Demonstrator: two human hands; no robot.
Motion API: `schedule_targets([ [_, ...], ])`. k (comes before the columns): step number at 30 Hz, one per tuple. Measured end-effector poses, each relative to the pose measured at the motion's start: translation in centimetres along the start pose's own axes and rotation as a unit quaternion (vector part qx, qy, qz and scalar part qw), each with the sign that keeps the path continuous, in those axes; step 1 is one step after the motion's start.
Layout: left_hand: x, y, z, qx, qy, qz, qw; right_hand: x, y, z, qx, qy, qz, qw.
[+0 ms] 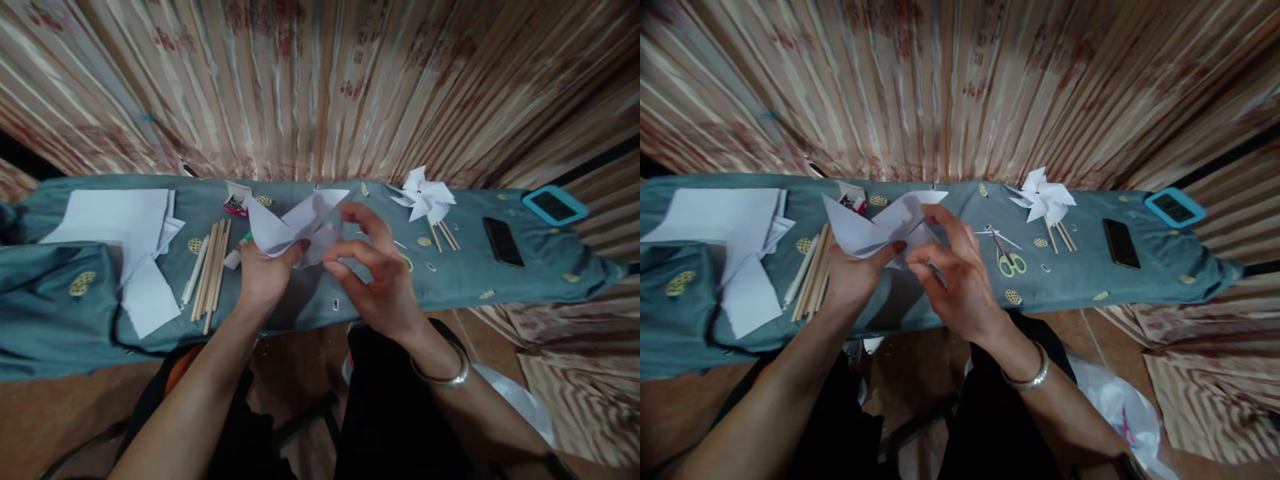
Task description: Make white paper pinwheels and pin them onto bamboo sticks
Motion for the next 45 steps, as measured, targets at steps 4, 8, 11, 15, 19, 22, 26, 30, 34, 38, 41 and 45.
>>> schedule_targets([
  [4,-0.8,-0.6,0.0,0.015,-0.01,0.021,1.0,-0.6,-0.2,-1.6,-0.017,0.032,-0.009,0.999],
  [8,-1.1,-1.2,0.1,0.03,-0.01,0.054,0.998,-0.9,-0.5,-2.9,-0.053,0.067,0.0,0.996],
  [11,-1.0,-1.4,0.0,0.035,-0.007,0.063,0.997,-0.7,-0.6,-3.6,-0.071,0.101,0.0,0.992],
  [15,-1.0,-1.7,0.0,0.044,-0.006,0.068,0.997,-0.7,-0.7,-4.3,-0.095,0.146,0.008,0.985],
  [19,-1.0,-1.8,-0.1,0.045,-0.02,0.074,0.996,-0.7,-0.8,-4.6,-0.122,0.183,0.015,0.975],
  [22,-1.0,-1.8,-0.1,0.041,-0.014,0.07,0.997,-0.7,-0.8,-4.7,-0.14,0.206,0.018,0.968],
  [26,-0.9,-1.8,0.0,0.044,-0.001,0.073,0.996,-0.7,-0.8,-4.9,-0.148,0.224,0.026,0.963],
  [30,-0.8,-1.7,0.2,0.041,0.0,0.082,0.996,-0.8,-0.9,-4.9,-0.148,0.223,0.029,0.963],
  [34,-0.8,-1.8,0.2,0.035,0.009,0.085,0.996,-0.7,-0.8,-4.7,-0.148,0.199,0.028,0.968],
  [38,-0.7,-1.8,0.2,0.023,0.054,0.069,0.996,-0.7,-0.7,-4.4,-0.148,0.201,0.029,0.968],
  [41,-0.7,-1.9,0.3,0.01,0.072,0.069,0.995,-0.7,-0.8,-4.5,-0.148,0.207,0.034,0.966],
  [45,-0.7,-2.1,0.2,-0.003,0.064,0.073,0.995,-0.8,-1.0,-4.7,-0.146,0.208,0.033,0.967],
])
Point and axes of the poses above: each hand's wrist, its own y-axis towards the middle knuckle, its own x-axis out of the back of the hand, z = x × y, the point moved 2 cm from there along y, towards the middle knuckle, and after that the axes turned 7 degrees about x, right-handed, at the moved point
